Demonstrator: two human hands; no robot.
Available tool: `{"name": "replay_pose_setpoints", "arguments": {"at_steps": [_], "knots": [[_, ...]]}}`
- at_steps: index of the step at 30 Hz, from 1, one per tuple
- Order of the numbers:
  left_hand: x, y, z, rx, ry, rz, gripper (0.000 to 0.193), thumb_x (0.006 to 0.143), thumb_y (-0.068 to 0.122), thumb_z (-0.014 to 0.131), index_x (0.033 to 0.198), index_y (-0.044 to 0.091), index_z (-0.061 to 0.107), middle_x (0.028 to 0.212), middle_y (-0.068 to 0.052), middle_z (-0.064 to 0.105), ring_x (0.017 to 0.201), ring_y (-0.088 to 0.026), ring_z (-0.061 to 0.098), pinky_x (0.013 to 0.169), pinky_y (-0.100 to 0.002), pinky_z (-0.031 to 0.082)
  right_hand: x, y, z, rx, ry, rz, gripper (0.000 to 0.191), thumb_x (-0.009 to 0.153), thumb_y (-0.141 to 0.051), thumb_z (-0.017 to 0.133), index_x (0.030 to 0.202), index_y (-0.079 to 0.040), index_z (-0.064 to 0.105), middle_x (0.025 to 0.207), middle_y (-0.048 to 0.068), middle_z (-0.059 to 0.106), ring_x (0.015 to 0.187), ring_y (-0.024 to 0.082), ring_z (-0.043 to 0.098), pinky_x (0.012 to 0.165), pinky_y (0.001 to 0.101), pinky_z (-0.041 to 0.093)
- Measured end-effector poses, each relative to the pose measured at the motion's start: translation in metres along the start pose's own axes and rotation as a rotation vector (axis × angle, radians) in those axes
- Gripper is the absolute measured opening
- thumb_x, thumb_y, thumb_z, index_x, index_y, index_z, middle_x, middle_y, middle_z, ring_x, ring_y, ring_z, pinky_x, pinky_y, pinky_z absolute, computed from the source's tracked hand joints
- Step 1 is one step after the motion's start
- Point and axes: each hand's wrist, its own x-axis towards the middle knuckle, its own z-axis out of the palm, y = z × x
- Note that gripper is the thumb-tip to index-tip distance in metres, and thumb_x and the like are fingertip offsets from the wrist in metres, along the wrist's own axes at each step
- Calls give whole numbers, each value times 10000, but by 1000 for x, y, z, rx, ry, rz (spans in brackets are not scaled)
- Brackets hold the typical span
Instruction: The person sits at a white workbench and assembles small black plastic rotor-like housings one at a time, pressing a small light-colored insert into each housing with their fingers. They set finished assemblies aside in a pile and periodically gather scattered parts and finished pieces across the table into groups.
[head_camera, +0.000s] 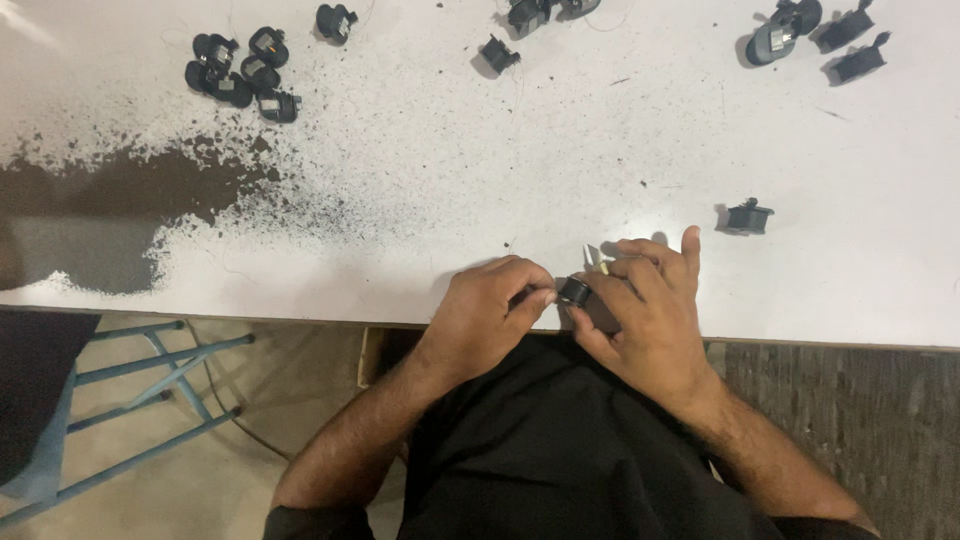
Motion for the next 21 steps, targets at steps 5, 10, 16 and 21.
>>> {"name": "replay_pose_setpoints", "arguments": {"at_steps": [5, 10, 16, 21], "knots": [[-4, -3, 3, -15, 40, 57, 88, 953, 124, 686, 988, 45, 703, 853, -69, 705, 776, -209, 680, 683, -353, 544, -2, 0, -5, -12, 5, 11, 388, 779, -223, 851, 1125, -80, 748, 1108, 81, 598, 1309, 326, 492, 1243, 695, 110], [-4, -3, 20, 23, 132, 75, 103, 885, 97, 715, 932, 43, 642, 816, -77, 671, 698, -208, 679, 612, -350, 549, -14, 4, -5, 10, 97, 1, 388, 788, -196, 852, 1139, -76, 740, 1050, 108, 596, 1240, 345, 548, 1241, 642, 167], [-3, -5, 37, 96, 238, 146, 155, 852, 48, 707, 899, 40, 560, 790, -90, 637, 695, -253, 654, 599, -397, 532, -35, 1, 15, 328, 276, -70, 285, 905, 10, 738, 1128, -22, 563, 1104, 119, 679, 1141, 284, 690, 1303, 580, 287], [-2, -7, 47, 33, 194, 66, 173, 858, 52, 707, 867, 39, 534, 768, -93, 622, 671, -242, 644, 579, -396, 531, -38, 3, 23, 241, 252, -71, 293, 841, 30, 766, 1074, -26, 597, 1059, 140, 677, 1102, 292, 688, 1270, 599, 302]]}}
